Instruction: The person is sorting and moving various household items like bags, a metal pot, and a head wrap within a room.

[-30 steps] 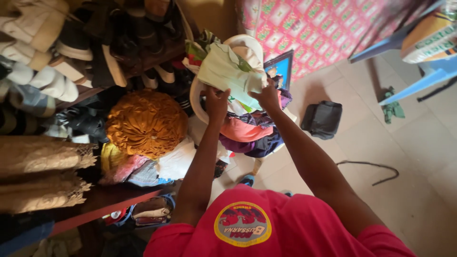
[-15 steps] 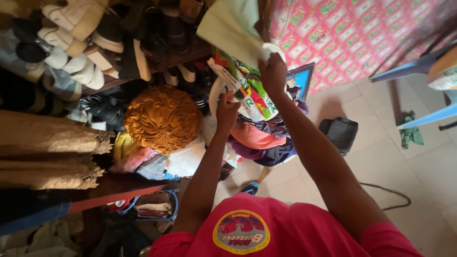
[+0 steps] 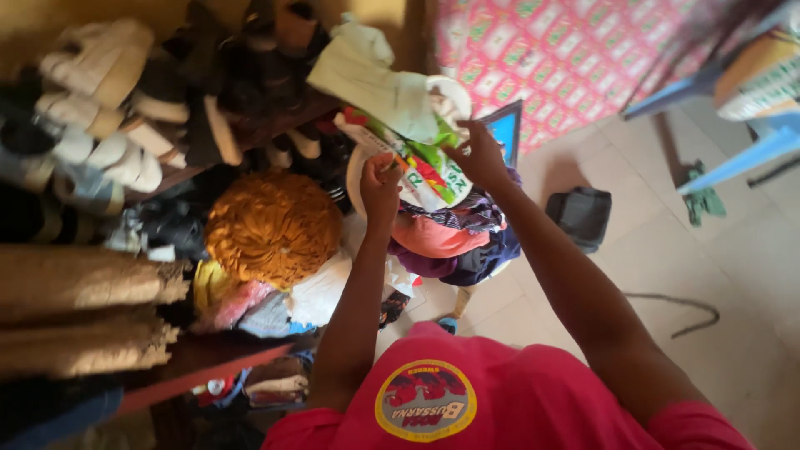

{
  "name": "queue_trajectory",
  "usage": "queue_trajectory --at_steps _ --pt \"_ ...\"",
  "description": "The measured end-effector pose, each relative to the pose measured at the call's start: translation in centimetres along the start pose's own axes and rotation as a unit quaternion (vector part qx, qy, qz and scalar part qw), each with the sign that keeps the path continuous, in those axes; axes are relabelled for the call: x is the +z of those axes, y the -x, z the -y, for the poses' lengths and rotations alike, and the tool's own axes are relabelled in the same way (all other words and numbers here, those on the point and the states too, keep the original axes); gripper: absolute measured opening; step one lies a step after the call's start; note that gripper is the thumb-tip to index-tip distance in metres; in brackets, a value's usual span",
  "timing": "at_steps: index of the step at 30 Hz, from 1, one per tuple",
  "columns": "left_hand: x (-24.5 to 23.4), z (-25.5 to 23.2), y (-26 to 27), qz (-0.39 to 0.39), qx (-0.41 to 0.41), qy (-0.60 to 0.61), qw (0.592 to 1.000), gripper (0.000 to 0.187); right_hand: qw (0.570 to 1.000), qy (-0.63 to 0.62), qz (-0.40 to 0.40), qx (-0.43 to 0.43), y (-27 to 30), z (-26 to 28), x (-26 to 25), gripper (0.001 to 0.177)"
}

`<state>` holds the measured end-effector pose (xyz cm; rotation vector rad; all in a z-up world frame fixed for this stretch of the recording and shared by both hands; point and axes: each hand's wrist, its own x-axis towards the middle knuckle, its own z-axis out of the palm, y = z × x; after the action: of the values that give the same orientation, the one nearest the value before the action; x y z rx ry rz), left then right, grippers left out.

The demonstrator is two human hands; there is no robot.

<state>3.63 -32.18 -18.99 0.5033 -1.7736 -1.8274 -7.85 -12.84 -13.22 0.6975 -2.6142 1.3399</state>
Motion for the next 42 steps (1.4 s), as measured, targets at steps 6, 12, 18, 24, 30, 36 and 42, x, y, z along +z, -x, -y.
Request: queue_trajectory --at_steps 6,12,18,24,30,36,42 --pt "5.1 -4.8 2.9 0.26 -0.136 0.057 0.954 0.036 0.862 -0.449 0.154 0.178 15.7 -4.3 -9.8 0.055" --pt "14.4 -6.4 7.0 0.481 -0.088 0.092 0.867 0.062 0.869 -0.429 -0.145 0.199 26.8 -5.6 -23.5 0.08" --pt "29.5 -11.4 14.4 0.607 -0.046 0.244 0.755 0.082 0.867 -0.344 -0.327 0.152 33.2 -4.5 -36.6 0.078" --pt "43.7 -13.9 24.3 0.696 -0.148 0.25 0.656 0.089 0.844 -0.333 -0.4 0.128 40.4 -8.7 -45.6 0.076" --pt "52.6 -13.8 32.4 0.765 -0.108 0.245 0.586 0.092 0.816 -0.298 -0.47 0.157 46.6 -12.0 -52.3 0.074" --pt "59.0 -15.3 39.0 0.793 -0.138 0.219 0.551 0.098 0.817 -0.235 -0.497 0.171 50.5 -12.4 -56.8 0.078" --pt "66.3 -13.6 45.1 0.844 -0.17 0.199 0.468 0.098 0.777 -0.186 -0.564 0.209 55.6 -14.0 -59.2 0.079"
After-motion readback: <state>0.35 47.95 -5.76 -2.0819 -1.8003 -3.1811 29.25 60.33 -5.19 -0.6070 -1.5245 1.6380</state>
